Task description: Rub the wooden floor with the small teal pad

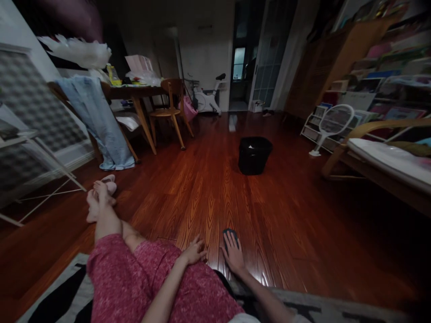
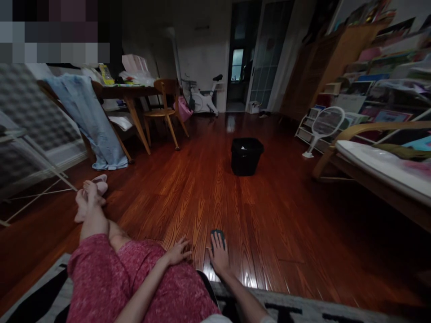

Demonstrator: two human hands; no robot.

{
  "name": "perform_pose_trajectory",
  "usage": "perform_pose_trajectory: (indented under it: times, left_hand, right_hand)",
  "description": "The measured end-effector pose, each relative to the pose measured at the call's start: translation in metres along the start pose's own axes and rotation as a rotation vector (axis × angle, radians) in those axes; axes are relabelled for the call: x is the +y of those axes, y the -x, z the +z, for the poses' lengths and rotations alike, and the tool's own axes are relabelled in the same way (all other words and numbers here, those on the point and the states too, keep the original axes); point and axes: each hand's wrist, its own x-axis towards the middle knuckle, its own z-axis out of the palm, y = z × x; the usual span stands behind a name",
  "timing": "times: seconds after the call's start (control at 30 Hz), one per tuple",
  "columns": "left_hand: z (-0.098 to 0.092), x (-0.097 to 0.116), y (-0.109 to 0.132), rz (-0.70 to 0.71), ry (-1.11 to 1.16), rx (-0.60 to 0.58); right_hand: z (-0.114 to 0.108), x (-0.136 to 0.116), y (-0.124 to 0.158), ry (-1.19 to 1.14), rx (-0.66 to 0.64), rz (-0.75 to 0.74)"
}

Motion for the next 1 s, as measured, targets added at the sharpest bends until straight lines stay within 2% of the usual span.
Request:
perform_pose_trajectory:
  times: [0.13, 0.2, 0.27, 0.37, 0.5, 0.6, 0.67, 0.73, 0.83, 1.0]
  left_hand:
    - [0.000, 0.000, -0.001, 0.009, 0.001, 0.008]
    - [-0.001, 0.001, -0.001, 0.006, 0.005, 0.006]
    - [-0.001, 0.002, 0.000, -0.003, 0.001, 0.002]
    - [-0.002, 0.004, 0.000, 0.001, -0.012, -0.002]
    - [-0.001, 0.004, -0.001, 0.017, -0.005, -0.001]
    - [0.000, 0.002, -0.001, 0.024, 0.007, 0.006]
    - [0.001, 0.001, -0.002, 0.032, 0.016, 0.011]
    - [0.002, -0.001, -0.003, 0.033, 0.021, 0.011]
    - [0.003, -0.002, -0.004, 0.024, 0.009, 0.001]
    - [0.002, -0.001, -0.004, 0.020, -0.012, 0.013]
  right_hand:
    - [-0.021, -0.001, -0.063, 0.005, 0.001, 0.092]
    - [-0.026, -0.005, -0.081, 0.008, -0.010, 0.145]
    - [-0.025, -0.008, -0.086, 0.008, -0.019, 0.173]
    - [-0.015, -0.007, -0.067, 0.000, 0.004, 0.129]
    - [0.001, -0.001, -0.013, -0.004, -0.014, -0.030]
    - [0.009, 0.001, 0.027, -0.006, -0.039, -0.091]
    - [0.014, 0.000, 0.043, 0.000, -0.030, -0.084]
    - [0.017, -0.002, 0.044, 0.003, -0.018, -0.072]
    - [0.016, -0.003, 0.020, -0.012, -0.015, -0.090]
    - [-0.001, -0.013, -0.054, -0.018, -0.037, -0.033]
